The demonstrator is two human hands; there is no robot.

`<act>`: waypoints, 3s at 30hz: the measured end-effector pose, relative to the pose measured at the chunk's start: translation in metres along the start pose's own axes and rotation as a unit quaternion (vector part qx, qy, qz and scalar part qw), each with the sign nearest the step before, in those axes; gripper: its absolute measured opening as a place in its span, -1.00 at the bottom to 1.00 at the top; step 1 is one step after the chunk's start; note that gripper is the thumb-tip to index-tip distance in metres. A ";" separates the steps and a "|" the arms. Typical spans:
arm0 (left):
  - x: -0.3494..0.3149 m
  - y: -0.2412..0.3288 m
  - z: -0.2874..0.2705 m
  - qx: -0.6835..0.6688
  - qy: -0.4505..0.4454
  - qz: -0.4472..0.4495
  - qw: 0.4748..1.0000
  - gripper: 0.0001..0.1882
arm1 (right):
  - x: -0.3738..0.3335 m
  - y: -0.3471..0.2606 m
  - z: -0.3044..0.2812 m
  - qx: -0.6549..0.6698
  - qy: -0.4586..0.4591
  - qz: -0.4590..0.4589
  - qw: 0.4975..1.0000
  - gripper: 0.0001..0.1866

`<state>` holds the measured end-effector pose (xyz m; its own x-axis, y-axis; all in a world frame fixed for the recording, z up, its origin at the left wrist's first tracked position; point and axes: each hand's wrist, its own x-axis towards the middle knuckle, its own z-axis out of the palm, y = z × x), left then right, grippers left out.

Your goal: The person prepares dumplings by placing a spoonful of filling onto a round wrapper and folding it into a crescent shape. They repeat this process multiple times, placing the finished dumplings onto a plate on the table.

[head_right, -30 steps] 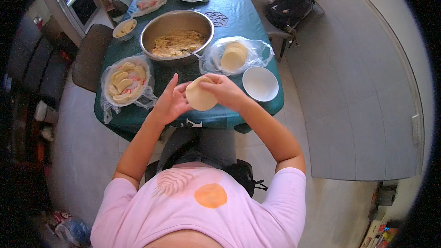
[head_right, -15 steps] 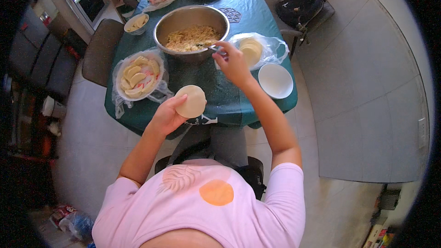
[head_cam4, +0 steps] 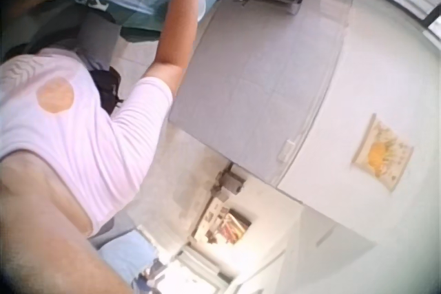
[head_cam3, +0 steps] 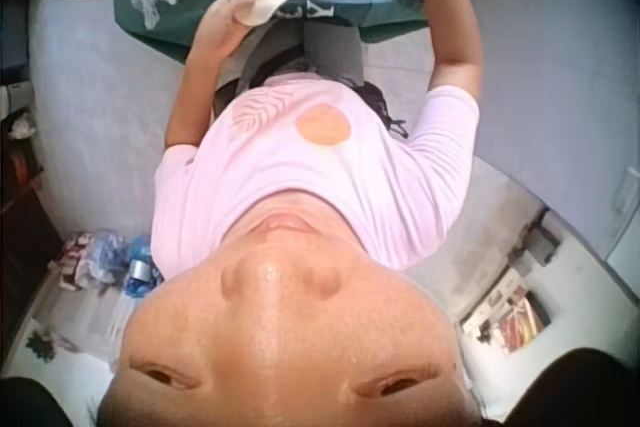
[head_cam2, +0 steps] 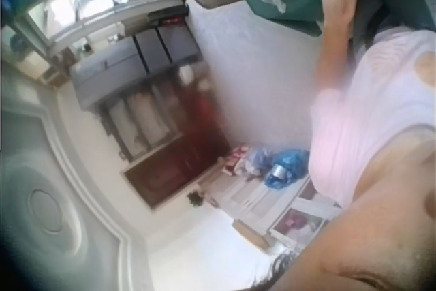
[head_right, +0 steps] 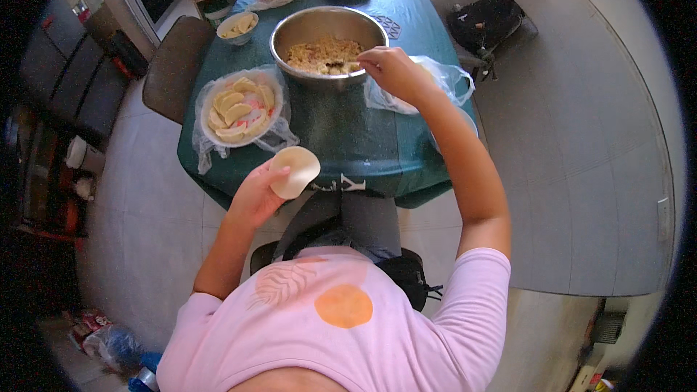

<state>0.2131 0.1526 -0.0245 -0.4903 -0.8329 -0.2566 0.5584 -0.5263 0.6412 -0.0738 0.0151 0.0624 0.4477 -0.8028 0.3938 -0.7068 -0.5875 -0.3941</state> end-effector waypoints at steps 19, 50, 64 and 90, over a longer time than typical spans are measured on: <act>0.037 0.045 -0.006 -0.083 0.131 -0.037 0.987 -0.76 | 0.167 0.057 0.081 0.125 0.012 -0.068 0.990 -0.83; 0.066 0.048 -0.001 -0.090 0.125 -0.067 0.986 -0.56 | 0.075 0.027 -0.008 0.005 -0.199 -0.234 0.952 -0.67; 0.067 0.054 -0.004 -0.089 0.106 -0.068 0.988 -0.65 | 0.073 0.023 0.001 0.193 -0.104 -0.089 0.972 -0.84; 0.134 0.115 0.037 -0.239 0.039 -0.001 0.970 -0.55 | 0.080 0.097 -0.033 0.635 0.033 0.336 0.694 -0.75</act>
<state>0.1870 -0.0133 0.0415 -0.4499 -0.8327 -0.3229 0.8130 -0.5315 0.2378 -0.1251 -0.1026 0.0830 0.1946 -0.9574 -0.2133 0.3290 0.2685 -0.9053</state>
